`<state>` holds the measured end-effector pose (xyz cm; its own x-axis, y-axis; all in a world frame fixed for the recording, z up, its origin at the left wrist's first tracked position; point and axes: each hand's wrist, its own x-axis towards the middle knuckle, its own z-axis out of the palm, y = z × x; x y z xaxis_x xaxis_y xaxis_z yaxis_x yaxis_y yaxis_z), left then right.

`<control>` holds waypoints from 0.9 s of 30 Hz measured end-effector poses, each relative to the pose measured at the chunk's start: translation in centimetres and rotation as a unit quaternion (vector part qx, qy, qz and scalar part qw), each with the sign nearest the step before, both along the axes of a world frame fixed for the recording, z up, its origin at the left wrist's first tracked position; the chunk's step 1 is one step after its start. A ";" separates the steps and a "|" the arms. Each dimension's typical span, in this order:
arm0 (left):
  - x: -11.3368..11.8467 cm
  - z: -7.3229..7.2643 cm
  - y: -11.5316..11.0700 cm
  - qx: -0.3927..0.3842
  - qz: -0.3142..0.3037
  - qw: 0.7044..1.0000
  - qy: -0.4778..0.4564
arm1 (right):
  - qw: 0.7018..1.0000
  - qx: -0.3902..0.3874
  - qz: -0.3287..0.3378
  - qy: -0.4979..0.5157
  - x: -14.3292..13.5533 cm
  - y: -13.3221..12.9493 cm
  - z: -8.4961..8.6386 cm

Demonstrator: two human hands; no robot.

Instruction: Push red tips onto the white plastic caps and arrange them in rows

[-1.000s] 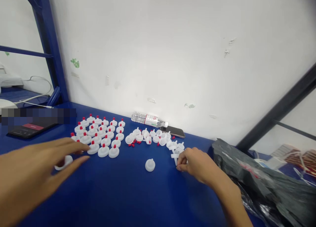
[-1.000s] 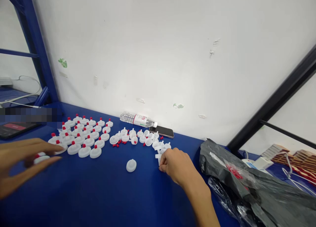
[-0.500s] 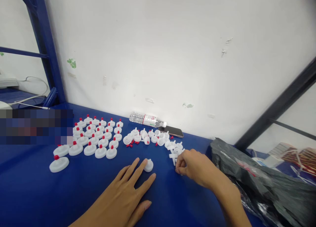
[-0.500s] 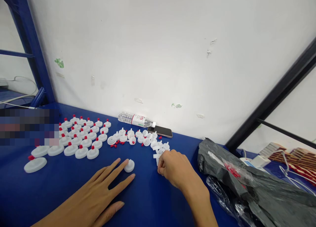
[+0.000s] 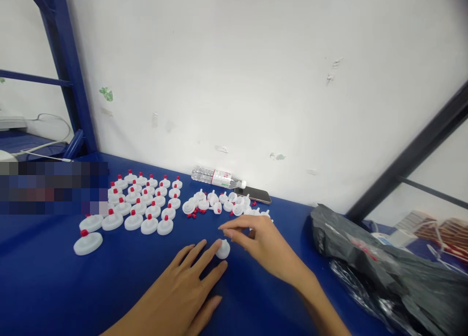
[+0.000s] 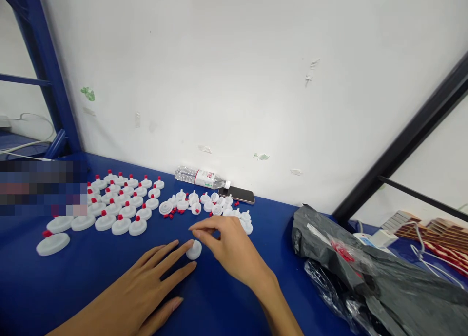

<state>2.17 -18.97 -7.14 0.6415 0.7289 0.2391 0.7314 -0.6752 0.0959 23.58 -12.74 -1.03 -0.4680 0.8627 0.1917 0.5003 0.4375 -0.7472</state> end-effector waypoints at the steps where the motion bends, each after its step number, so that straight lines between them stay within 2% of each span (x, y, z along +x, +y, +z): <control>1: 0.0 0.0 0.0 -0.002 -0.001 1.000 0.000 | 1.000 0.000 0.004 -0.004 0.0 0.0 -0.2; 10: -0.2 0.0 -0.2 0.021 -0.005 1.000 -0.020 | 0.998 -0.052 0.028 -0.009 0.3 0.2 -0.4; 14: -0.3 -0.3 -0.4 0.041 0.022 0.994 -0.096 | 0.998 -0.056 0.010 -0.029 0.2 0.4 -0.7; 21: -1.0 0.4 0.3 0.054 0.072 0.970 -0.226 | 0.998 -0.009 -0.022 -0.053 -1.7 -0.1 -1.7; 23: -1.7 0.6 0.7 0.054 0.080 0.967 -0.236 | 0.998 0.018 -0.003 -0.053 -2.6 -0.4 -2.4; 27: -3.3 0.5 1.4 -0.009 0.081 0.973 -0.215 | 0.994 0.065 0.059 -0.062 -3.7 -0.9 -3.5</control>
